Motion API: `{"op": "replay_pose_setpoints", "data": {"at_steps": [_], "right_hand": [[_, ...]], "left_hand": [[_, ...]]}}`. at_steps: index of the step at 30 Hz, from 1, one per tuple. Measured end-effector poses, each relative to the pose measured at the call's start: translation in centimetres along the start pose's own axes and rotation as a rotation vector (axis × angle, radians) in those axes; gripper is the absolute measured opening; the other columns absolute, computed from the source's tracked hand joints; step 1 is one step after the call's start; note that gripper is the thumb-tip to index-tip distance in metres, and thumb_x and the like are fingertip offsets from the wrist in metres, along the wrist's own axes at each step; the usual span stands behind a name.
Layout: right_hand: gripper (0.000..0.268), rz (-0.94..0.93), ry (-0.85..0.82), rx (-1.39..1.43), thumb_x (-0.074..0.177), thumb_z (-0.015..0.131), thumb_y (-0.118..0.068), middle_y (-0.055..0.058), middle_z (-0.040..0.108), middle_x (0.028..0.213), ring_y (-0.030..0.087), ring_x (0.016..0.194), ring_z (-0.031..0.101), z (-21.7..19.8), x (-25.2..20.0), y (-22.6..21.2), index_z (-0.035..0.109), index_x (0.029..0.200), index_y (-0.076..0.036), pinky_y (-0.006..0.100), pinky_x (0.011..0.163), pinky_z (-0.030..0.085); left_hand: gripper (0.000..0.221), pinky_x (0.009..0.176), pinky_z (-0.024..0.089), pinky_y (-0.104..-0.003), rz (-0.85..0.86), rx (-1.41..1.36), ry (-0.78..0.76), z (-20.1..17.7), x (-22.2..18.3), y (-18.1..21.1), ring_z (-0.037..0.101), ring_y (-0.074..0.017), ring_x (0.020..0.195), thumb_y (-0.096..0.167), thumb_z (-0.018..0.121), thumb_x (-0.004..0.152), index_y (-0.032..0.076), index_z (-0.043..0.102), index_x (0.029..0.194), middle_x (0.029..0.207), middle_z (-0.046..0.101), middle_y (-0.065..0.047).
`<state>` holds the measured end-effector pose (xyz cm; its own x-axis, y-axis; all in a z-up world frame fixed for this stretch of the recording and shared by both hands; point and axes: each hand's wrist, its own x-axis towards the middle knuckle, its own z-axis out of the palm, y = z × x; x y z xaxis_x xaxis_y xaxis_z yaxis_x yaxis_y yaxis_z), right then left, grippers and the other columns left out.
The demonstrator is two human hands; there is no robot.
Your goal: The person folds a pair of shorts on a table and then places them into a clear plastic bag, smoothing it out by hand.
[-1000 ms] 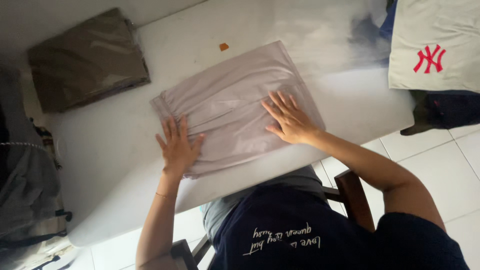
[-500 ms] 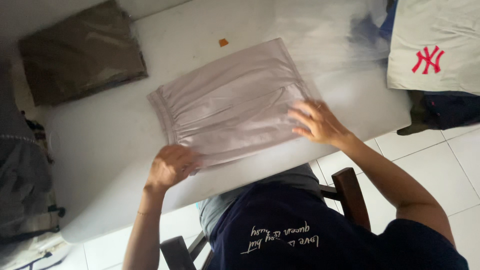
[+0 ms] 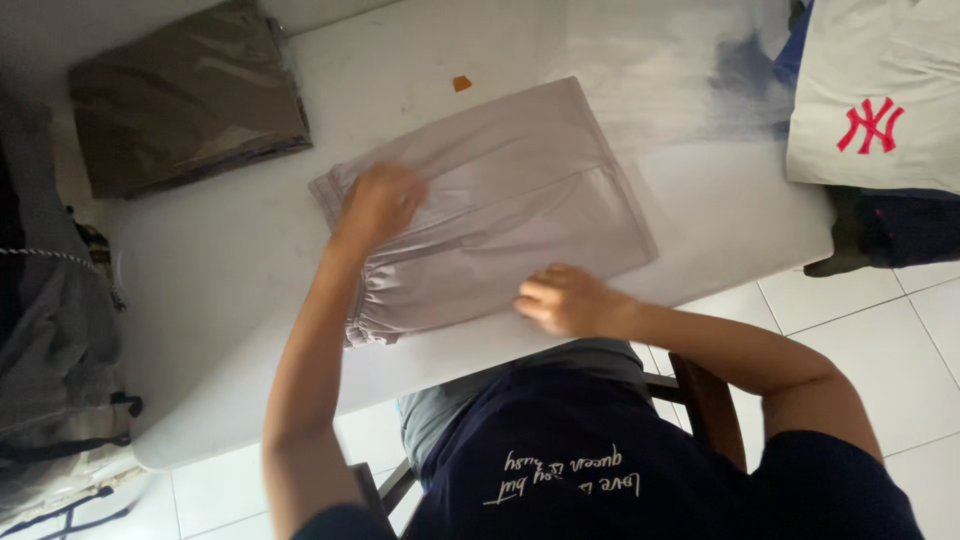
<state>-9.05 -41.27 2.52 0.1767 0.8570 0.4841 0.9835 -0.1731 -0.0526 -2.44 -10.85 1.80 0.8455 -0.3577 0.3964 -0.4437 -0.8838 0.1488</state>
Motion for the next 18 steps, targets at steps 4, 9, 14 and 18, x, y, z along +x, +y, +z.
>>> {"op": "replay_pose_setpoints", "data": {"at_steps": [4, 9, 14, 18], "right_hand": [[0.007, 0.015, -0.046, -0.171, 0.078, 0.053, -0.014, 0.001, 0.047, 0.068, 0.018, 0.057, 0.05, 3.2, 0.6, -1.1, 0.052, 0.072, -0.01, 0.029, 0.051, 0.038], [0.006, 0.103, -0.181, -0.235, 0.073, 0.048, -0.01, 0.004, 0.048, 0.068, 0.018, 0.054, 0.048, 4.4, 0.8, -2.2, 0.054, 0.073, -0.008, 0.031, 0.04, 0.033], [0.006, 0.122, -0.221, -0.139, 0.073, 0.047, -0.012, 0.004, 0.045, 0.063, 0.019, 0.049, 0.046, 7.3, -1.0, -1.6, 0.05, 0.071, -0.008, 0.032, 0.037, 0.032], [0.011, 0.122, -0.294, -0.128, 0.077, 0.043, -0.013, 0.0, 0.047, 0.056, 0.016, 0.041, 0.049, 6.9, -1.1, -1.6, 0.052, 0.082, -0.009, 0.03, 0.037, 0.036]], "left_hand": [[0.018, 0.065, 0.044, -0.039, -0.194, -0.012, -0.149, 2.8, 7.3, -1.9, 0.055, -0.0253, 0.077, 0.025, 0.051, 0.081, 0.013, 0.063, 0.085, 0.079, 0.058, -0.005], [0.033, 0.074, 0.042, -0.047, -0.347, 0.074, -0.417, 5.1, 10.1, -1.4, 0.056, -0.0313, 0.089, 0.033, 0.055, 0.077, 0.008, 0.061, 0.099, 0.092, 0.06, -0.013], [0.032, 0.074, 0.042, -0.047, -0.413, 0.015, -0.392, 7.6, 9.8, -2.8, 0.056, -0.0297, 0.089, 0.035, 0.056, 0.077, 0.011, 0.061, 0.098, 0.09, 0.059, -0.011], [0.032, 0.076, 0.044, -0.047, -0.543, -0.178, -0.381, 2.8, 9.5, 0.3, 0.056, -0.0331, 0.091, 0.029, 0.052, 0.082, 0.004, 0.057, 0.102, 0.093, 0.059, -0.017]]}}
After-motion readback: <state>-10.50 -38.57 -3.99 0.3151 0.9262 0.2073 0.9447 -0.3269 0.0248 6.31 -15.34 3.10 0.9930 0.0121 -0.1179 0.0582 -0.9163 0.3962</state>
